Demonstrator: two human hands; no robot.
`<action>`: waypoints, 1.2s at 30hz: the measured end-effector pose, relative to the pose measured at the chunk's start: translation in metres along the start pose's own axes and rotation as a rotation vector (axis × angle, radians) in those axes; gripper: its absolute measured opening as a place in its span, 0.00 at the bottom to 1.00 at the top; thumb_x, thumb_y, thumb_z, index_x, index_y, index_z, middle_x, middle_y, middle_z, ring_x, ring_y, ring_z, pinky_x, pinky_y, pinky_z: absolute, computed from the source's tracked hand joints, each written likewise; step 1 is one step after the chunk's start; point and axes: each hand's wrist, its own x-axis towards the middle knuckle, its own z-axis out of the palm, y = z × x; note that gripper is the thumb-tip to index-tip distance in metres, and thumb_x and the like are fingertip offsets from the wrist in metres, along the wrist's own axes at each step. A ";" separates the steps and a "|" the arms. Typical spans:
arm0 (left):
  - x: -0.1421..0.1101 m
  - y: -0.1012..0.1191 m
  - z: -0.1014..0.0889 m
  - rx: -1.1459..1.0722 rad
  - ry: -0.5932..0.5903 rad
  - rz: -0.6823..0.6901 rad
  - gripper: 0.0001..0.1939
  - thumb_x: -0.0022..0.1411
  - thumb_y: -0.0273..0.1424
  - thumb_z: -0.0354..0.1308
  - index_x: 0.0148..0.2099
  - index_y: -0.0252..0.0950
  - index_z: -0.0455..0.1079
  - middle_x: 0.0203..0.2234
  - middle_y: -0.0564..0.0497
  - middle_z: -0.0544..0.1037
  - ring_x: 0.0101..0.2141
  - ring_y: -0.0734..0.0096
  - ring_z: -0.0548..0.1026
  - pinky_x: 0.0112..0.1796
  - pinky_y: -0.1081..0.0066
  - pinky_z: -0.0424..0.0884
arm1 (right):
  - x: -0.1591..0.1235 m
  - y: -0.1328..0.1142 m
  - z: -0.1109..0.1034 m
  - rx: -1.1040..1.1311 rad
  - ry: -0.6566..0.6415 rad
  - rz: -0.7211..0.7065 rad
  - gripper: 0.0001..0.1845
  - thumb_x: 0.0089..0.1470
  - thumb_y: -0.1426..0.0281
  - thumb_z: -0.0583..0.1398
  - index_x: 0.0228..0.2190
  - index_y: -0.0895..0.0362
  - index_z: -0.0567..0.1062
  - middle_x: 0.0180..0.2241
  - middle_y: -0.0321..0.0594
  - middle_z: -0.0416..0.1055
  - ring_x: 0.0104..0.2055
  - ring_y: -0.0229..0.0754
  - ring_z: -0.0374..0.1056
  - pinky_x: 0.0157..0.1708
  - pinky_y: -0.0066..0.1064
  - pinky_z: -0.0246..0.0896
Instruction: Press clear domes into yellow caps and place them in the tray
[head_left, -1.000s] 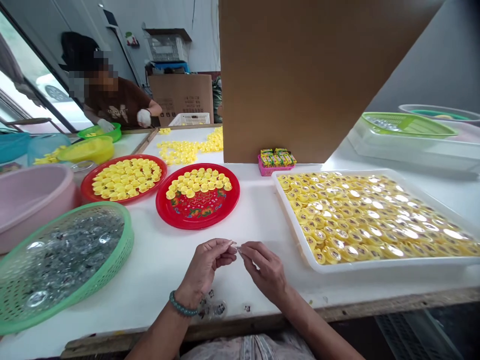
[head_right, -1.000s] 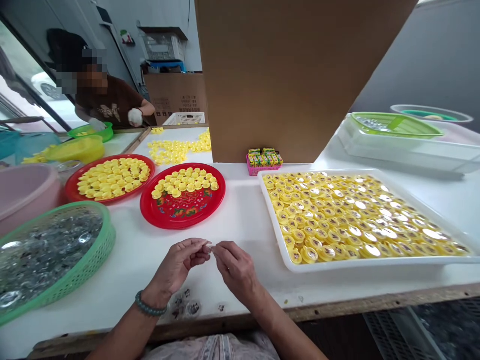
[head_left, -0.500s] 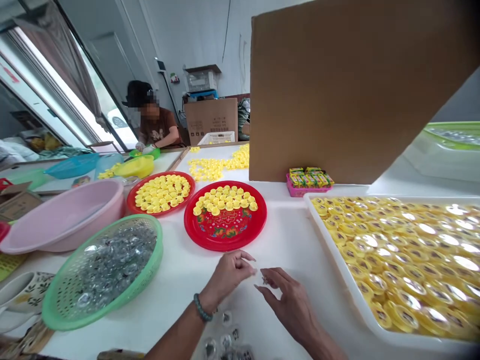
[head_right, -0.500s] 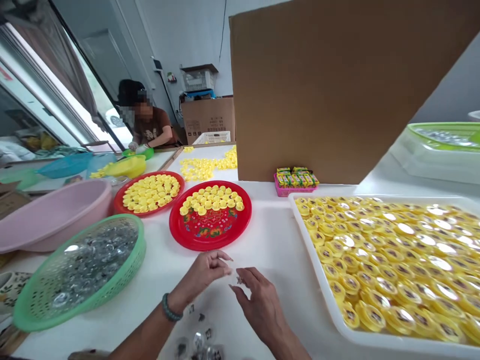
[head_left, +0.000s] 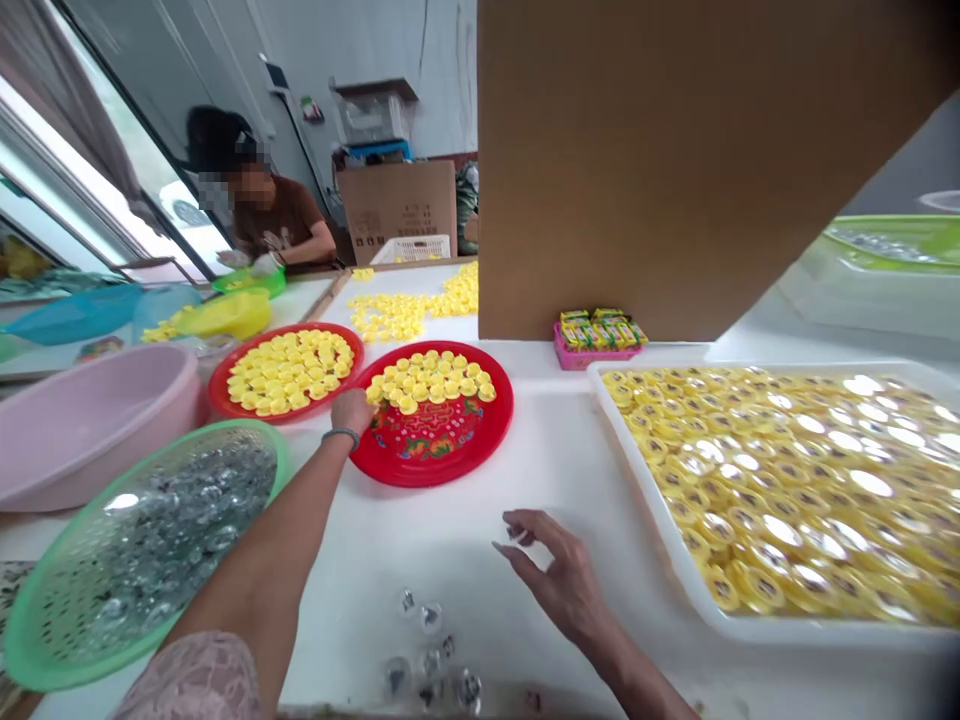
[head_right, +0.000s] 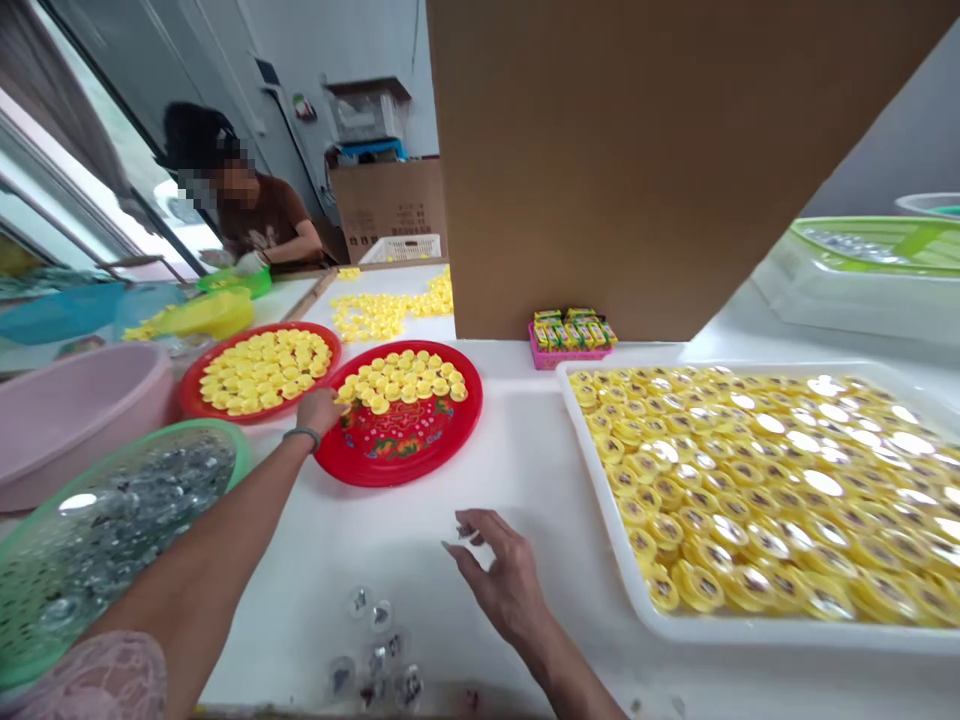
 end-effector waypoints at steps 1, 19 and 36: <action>-0.001 -0.001 0.001 0.004 -0.007 0.004 0.15 0.52 0.32 0.56 0.41 0.30 0.73 0.38 0.37 0.77 0.42 0.49 0.73 0.41 0.61 0.68 | 0.001 -0.003 -0.002 0.025 0.001 0.026 0.12 0.51 0.69 0.61 0.40 0.54 0.72 0.32 0.38 0.72 0.31 0.38 0.69 0.33 0.29 0.67; -0.235 0.089 0.030 -0.662 -0.339 0.798 0.14 0.54 0.25 0.53 0.43 0.38 0.73 0.38 0.48 0.76 0.41 0.64 0.70 0.44 0.66 0.66 | -0.013 -0.008 -0.036 -0.214 -0.293 0.010 0.14 0.51 0.71 0.61 0.41 0.55 0.72 0.37 0.40 0.73 0.35 0.38 0.69 0.36 0.30 0.65; -0.228 0.074 0.056 -1.080 -0.479 0.456 0.18 0.49 0.23 0.56 0.44 0.37 0.72 0.31 0.52 0.79 0.31 0.72 0.75 0.35 0.73 0.71 | 0.026 -0.003 -0.014 -0.599 -0.657 -0.187 0.06 0.53 0.77 0.59 0.34 0.57 0.74 0.33 0.40 0.74 0.36 0.39 0.69 0.35 0.27 0.56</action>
